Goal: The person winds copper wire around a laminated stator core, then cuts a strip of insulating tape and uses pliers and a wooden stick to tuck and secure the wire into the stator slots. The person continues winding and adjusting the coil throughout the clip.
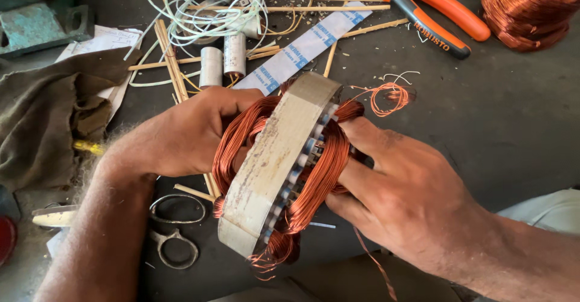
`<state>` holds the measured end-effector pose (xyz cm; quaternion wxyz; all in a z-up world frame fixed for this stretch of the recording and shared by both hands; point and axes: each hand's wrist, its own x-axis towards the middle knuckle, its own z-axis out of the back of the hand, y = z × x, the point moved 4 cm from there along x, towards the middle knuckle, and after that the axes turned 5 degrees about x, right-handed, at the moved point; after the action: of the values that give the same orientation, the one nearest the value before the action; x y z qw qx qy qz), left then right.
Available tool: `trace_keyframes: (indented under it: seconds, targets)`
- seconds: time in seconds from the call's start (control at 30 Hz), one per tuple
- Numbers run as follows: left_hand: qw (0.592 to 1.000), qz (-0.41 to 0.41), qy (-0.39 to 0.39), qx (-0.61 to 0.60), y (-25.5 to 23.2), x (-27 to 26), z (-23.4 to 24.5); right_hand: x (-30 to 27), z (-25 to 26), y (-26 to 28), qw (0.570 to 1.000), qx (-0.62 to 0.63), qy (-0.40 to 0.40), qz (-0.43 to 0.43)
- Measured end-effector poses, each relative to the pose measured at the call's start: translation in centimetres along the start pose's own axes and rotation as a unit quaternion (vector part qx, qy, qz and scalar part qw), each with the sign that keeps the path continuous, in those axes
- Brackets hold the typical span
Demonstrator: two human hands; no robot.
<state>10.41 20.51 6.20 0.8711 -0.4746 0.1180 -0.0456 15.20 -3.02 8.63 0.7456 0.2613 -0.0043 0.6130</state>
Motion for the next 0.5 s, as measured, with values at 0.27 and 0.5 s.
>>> trace_keyframes:
  seconds: [0.27, 0.5]
  targets:
    - [0.995, -0.036, 0.063, -0.076, 0.14, 0.15, -0.54, 0.23, 0.02, 0.4, 0.999, 0.008, -0.024, 0.027]
    - [0.997, -0.046, 0.031, -0.058, 0.15, 0.14, 0.08, 0.32, -0.52, 0.6, 1.0, 0.013, -0.003, 0.018]
